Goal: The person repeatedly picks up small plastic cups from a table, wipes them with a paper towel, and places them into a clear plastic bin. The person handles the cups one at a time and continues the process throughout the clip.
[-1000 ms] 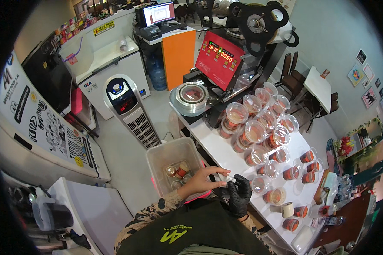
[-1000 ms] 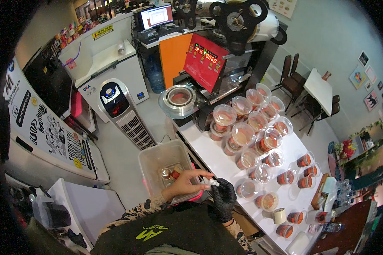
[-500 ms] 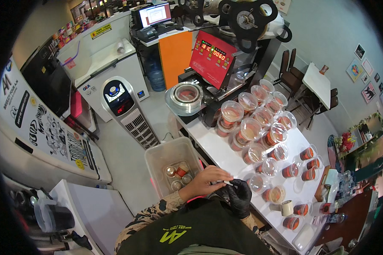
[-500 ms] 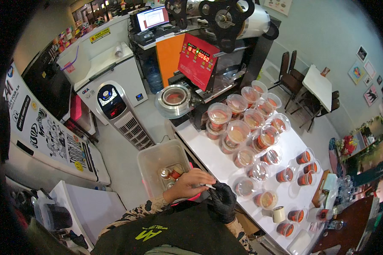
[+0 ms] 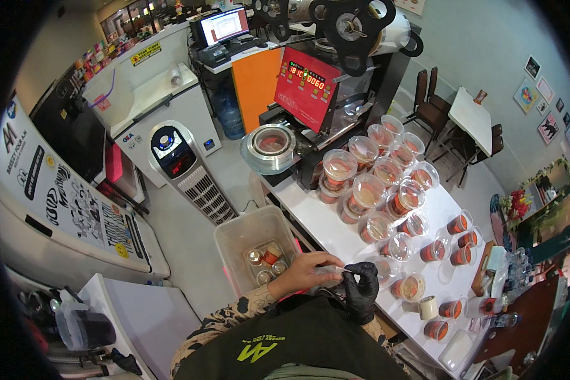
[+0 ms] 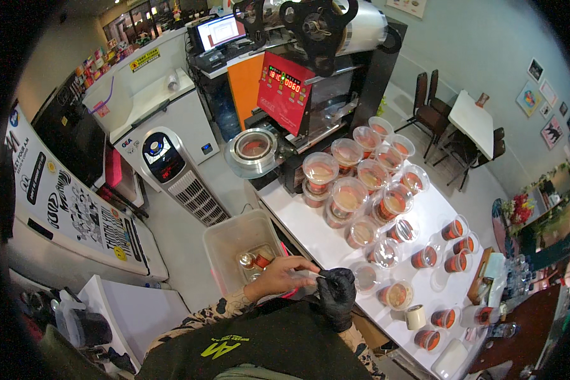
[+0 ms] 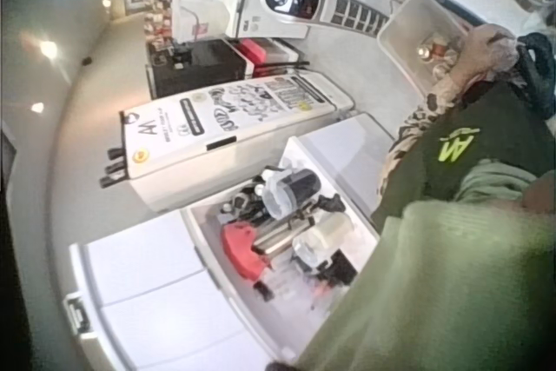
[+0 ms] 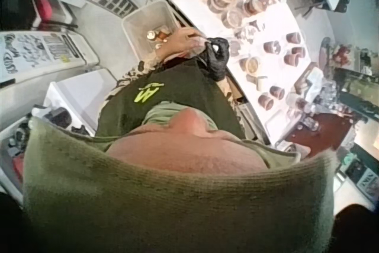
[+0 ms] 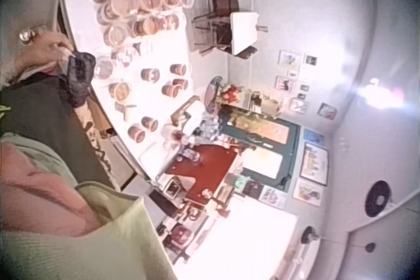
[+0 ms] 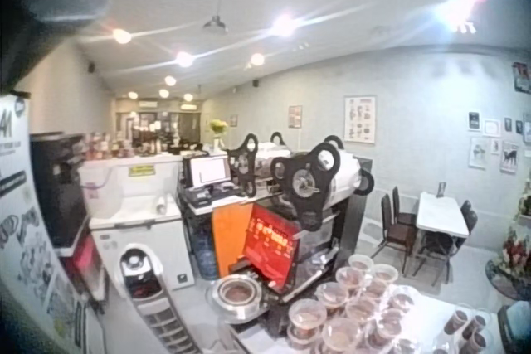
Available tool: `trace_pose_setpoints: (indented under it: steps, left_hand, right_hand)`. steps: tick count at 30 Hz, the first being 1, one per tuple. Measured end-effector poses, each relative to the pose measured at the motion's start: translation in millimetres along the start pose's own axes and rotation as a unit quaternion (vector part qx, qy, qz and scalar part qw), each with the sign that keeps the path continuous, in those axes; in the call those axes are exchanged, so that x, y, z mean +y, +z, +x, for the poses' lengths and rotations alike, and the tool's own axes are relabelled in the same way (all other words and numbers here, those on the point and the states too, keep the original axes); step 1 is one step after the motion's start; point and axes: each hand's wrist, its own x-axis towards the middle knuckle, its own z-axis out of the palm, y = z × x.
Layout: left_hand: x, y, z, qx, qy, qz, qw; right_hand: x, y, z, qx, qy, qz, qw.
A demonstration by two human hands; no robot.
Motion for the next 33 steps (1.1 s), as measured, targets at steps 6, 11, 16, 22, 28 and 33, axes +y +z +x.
trace_pose_setpoints:
  steps: [6,11,16,22,28,33]
  left_hand:
    - [1.8,7.0,2.5,-0.010,0.026,-0.018,0.999]
    - [-5.7,1.9,0.0,0.018,0.014,0.013,1.000]
    - [-1.2,2.0,2.3,0.011,-0.048,0.020,0.999]
    - [1.7,11.8,5.6,0.056,0.027,-0.010,0.998]
    - [-14.8,10.4,6.4,0.014,0.021,0.090,0.996]
    - [-7.7,16.1,9.3,0.020,-0.009,0.085,0.996]
  right_hand:
    - [7.7,-5.2,0.1,0.012,-0.024,0.003,1.000]
    - [14.4,-1.7,-3.7,0.008,0.060,0.139,0.988]
    - [16.9,1.6,-4.3,0.023,0.088,0.146,0.985]
    - [18.0,0.3,1.6,0.038,0.088,0.127,0.987]
    - [17.2,-4.0,2.3,0.074,0.089,0.159,0.980]
    - [15.8,-11.5,3.3,0.019,0.068,0.174,0.982]
